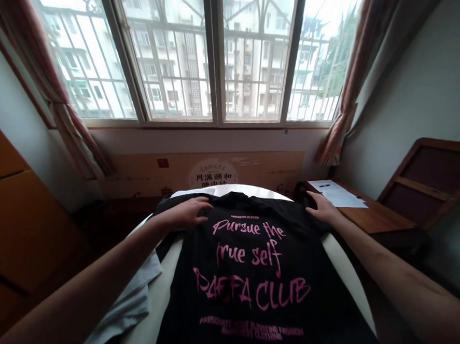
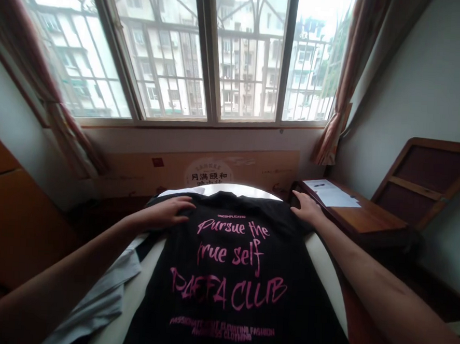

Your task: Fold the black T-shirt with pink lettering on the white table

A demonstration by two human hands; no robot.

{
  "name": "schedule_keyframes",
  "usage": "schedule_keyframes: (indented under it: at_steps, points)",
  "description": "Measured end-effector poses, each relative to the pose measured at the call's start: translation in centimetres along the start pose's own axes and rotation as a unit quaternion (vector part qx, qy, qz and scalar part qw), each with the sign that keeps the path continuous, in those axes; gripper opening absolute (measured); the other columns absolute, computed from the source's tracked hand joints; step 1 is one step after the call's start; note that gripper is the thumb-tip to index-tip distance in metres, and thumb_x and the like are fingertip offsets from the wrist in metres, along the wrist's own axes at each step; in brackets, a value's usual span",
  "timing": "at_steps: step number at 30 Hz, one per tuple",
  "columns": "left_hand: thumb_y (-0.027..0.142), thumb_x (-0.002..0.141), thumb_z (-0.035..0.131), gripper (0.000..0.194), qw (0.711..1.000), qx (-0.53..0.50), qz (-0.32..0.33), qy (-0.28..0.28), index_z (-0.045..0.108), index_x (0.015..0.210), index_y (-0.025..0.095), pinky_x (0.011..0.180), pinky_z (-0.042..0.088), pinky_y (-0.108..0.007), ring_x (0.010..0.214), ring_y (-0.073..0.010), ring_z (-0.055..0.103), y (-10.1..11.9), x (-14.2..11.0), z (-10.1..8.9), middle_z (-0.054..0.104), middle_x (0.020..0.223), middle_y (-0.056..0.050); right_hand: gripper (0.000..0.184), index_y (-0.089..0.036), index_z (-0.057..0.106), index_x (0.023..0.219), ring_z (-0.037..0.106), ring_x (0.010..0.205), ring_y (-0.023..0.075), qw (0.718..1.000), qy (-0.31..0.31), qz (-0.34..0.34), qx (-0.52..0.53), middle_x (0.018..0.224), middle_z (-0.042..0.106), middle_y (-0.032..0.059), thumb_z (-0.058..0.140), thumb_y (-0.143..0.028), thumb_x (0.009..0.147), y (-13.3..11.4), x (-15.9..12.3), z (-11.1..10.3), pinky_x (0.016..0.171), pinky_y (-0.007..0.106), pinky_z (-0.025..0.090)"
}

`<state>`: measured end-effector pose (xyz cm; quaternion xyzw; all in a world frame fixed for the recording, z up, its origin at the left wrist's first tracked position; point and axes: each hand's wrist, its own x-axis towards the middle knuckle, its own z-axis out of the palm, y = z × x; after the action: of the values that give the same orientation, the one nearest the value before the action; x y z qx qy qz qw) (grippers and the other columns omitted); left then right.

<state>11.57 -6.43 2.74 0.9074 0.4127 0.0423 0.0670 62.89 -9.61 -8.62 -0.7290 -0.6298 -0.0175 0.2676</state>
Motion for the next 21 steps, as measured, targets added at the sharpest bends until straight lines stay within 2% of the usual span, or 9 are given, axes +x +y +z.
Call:
schedule_keyframes:
  at_steps: [2,4,7,10,13,15,18,19,21]
  points:
    - [0.033,0.084,0.062,0.036,0.994,-0.075,0.042,-0.062,0.074,0.118,0.026,0.107,0.042,-0.03,0.122,-0.0239,0.062,1.3,-4.5,-0.8,0.068,0.131,-0.006,0.07,-0.025,0.048,0.147,0.047,0.139,0.0339,0.999,-0.019,-0.041,0.023,0.148,0.053,0.0127,0.067,-0.035,0.08,-0.4,-3.6,-0.9,0.114,0.049,0.039]
    - [0.035,0.085,0.061,0.031,0.986,-0.127,0.019,-0.106,0.076,0.11,0.027,0.091,0.051,-0.026,0.103,-0.0221,0.069,2.5,-9.0,-1.6,0.076,0.112,-0.004,0.069,-0.025,0.048,0.148,0.043,0.142,0.0337,0.995,-0.038,-0.072,0.056,0.15,0.052,0.0118,0.066,-0.037,0.083,-0.7,-8.1,-2.1,0.117,0.05,0.036]
    - [0.036,0.084,0.064,0.024,0.981,-0.149,-0.032,-0.119,0.079,0.1,0.028,0.076,0.052,-0.024,0.086,-0.0209,0.071,4.6,-15.1,-2.1,0.078,0.096,-0.003,0.061,-0.026,0.051,0.146,0.04,0.145,0.034,0.989,-0.056,-0.094,0.1,0.152,0.05,0.0113,0.062,-0.044,0.088,-1.7,-15.9,-3.9,0.119,0.054,0.034]
    - [0.036,0.085,0.065,0.021,0.979,-0.162,-0.026,-0.122,0.079,0.098,0.029,0.075,0.051,-0.022,0.083,-0.0185,0.068,7.2,-20.1,-1.1,0.076,0.093,-0.002,0.047,-0.028,0.063,0.134,0.041,0.145,0.0345,0.986,-0.066,-0.088,0.125,0.148,0.054,0.0105,0.059,-0.048,0.092,-3.9,-24.0,-5.3,0.119,0.057,0.034]
    - [0.036,0.087,0.065,0.021,0.973,-0.194,0.004,-0.123,0.077,0.104,0.03,0.082,0.053,-0.022,0.091,-0.0182,0.068,10.2,-24.3,1.4,0.075,0.103,-0.001,0.038,-0.029,0.07,0.126,0.042,0.144,0.0343,0.982,-0.08,-0.112,0.13,0.143,0.06,0.0089,0.058,-0.047,0.095,-6.4,-31.2,-5.9,0.117,0.057,0.038]
    - [0.039,0.086,0.068,0.028,0.973,-0.213,0.007,-0.092,0.074,0.112,0.032,0.094,0.053,-0.026,0.104,-0.0212,0.067,12.0,-26.4,3.9,0.073,0.117,-0.002,0.037,-0.031,0.069,0.128,0.045,0.142,0.0347,0.979,-0.094,-0.139,0.115,0.142,0.061,0.0082,0.06,-0.045,0.094,-7.7,-35.1,-5.7,0.117,0.059,0.038]
    - [0.041,0.08,0.074,0.053,0.978,-0.201,-0.043,-0.016,0.065,0.132,0.035,0.106,0.05,-0.035,0.122,-0.0274,0.062,13.7,-28.3,8.4,0.064,0.138,-0.004,0.049,-0.035,0.061,0.139,0.045,0.142,0.0379,0.98,-0.098,-0.161,0.064,0.148,0.056,0.0077,0.066,-0.044,0.09,-8.7,-39.5,-4.7,0.115,0.066,0.035]
    - [0.04,0.078,0.074,0.06,0.98,-0.188,-0.068,0.011,0.062,0.136,0.034,0.107,0.049,-0.037,0.125,-0.029,0.061,14.0,-28.6,9.9,0.062,0.141,-0.006,0.056,-0.036,0.057,0.143,0.043,0.143,0.0391,0.981,-0.097,-0.162,0.046,0.152,0.052,0.0075,0.068,-0.043,0.088,-8.8,-40.6,-4.3,0.114,0.067,0.036]
    - [0.038,0.077,0.072,0.061,0.979,-0.158,-0.111,0.058,0.062,0.137,0.029,0.106,0.051,-0.04,0.124,-0.0309,0.062,14.3,-28.8,12.5,0.064,0.138,-0.009,0.067,-0.037,0.049,0.149,0.038,0.145,0.04,0.984,-0.085,-0.154,0.016,0.158,0.043,0.007,0.069,-0.033,0.085,-8.8,-42.4,-3.1,0.113,0.068,0.037]
